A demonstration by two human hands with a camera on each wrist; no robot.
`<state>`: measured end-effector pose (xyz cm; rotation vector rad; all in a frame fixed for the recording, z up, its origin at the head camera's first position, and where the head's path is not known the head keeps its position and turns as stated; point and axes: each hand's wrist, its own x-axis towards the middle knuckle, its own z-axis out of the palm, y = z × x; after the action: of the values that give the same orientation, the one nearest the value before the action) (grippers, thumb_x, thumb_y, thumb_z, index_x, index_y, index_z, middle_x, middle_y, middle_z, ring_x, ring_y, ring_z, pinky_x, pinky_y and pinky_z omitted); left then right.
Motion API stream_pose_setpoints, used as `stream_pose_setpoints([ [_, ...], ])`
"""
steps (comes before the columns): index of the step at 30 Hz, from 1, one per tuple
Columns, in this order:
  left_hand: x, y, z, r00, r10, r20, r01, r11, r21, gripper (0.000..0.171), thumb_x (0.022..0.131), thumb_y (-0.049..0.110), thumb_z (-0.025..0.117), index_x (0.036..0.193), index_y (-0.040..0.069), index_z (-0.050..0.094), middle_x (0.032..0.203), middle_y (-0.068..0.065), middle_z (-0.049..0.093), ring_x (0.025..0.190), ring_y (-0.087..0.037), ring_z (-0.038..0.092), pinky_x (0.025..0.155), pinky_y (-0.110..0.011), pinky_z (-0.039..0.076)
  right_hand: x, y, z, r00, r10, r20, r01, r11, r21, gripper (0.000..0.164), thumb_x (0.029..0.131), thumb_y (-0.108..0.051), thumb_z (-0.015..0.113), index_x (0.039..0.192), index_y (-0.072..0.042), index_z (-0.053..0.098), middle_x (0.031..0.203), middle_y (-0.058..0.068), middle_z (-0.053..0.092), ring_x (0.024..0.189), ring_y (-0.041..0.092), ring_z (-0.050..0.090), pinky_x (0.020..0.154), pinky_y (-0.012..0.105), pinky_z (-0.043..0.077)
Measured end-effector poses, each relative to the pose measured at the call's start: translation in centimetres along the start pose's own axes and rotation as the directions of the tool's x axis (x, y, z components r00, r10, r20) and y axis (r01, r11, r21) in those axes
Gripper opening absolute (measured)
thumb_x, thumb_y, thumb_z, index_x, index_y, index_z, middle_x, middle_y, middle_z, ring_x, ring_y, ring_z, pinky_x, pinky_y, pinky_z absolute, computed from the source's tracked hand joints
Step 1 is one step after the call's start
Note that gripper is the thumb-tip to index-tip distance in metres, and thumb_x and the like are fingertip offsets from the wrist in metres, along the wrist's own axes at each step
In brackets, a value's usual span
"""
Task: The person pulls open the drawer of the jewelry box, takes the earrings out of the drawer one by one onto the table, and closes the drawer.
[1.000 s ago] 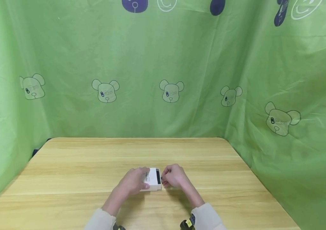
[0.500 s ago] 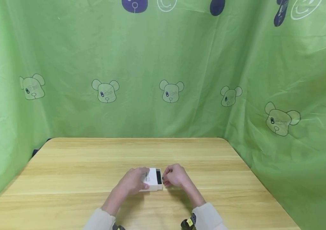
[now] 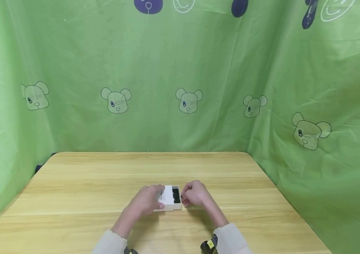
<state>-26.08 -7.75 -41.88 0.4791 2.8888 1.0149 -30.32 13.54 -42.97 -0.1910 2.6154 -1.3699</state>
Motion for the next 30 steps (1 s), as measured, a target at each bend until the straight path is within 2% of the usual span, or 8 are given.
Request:
stream_pose_setpoints([
  [16, 0.05, -0.14, -0.01, 1.000, 0.013, 0.007, -0.013, 1.000, 0.017, 0.068, 0.079, 0.014, 0.083, 0.141, 0.004, 0.057, 0.145, -0.021, 0.056, 0.134, -0.047, 0.051, 0.114, -0.059, 0.041, -0.16, 0.15, -0.73, 1.000, 0.031, 0.000, -0.031, 1.000, -0.002, 0.011, 0.086, 0.009, 0.058, 0.089, 0.004, 0.068, 0.078, 0.014, 0.070, 0.067, 0.022, 0.070, 0.064, 0.032, 0.064],
  [30, 0.00, -0.09, -0.13, 1.000, 0.016, 0.014, -0.017, 0.999, 0.031, 0.067, 0.080, 0.015, 0.083, 0.141, 0.004, 0.057, 0.145, -0.021, 0.057, 0.134, -0.047, 0.051, 0.115, -0.060, 0.040, -0.13, 0.21, -0.96, 0.999, 0.030, -0.020, -0.031, 0.998, -0.051, 0.014, 0.082, 0.010, 0.055, 0.084, 0.003, 0.068, 0.074, 0.013, 0.070, 0.064, 0.021, 0.070, 0.062, 0.031, 0.064],
])
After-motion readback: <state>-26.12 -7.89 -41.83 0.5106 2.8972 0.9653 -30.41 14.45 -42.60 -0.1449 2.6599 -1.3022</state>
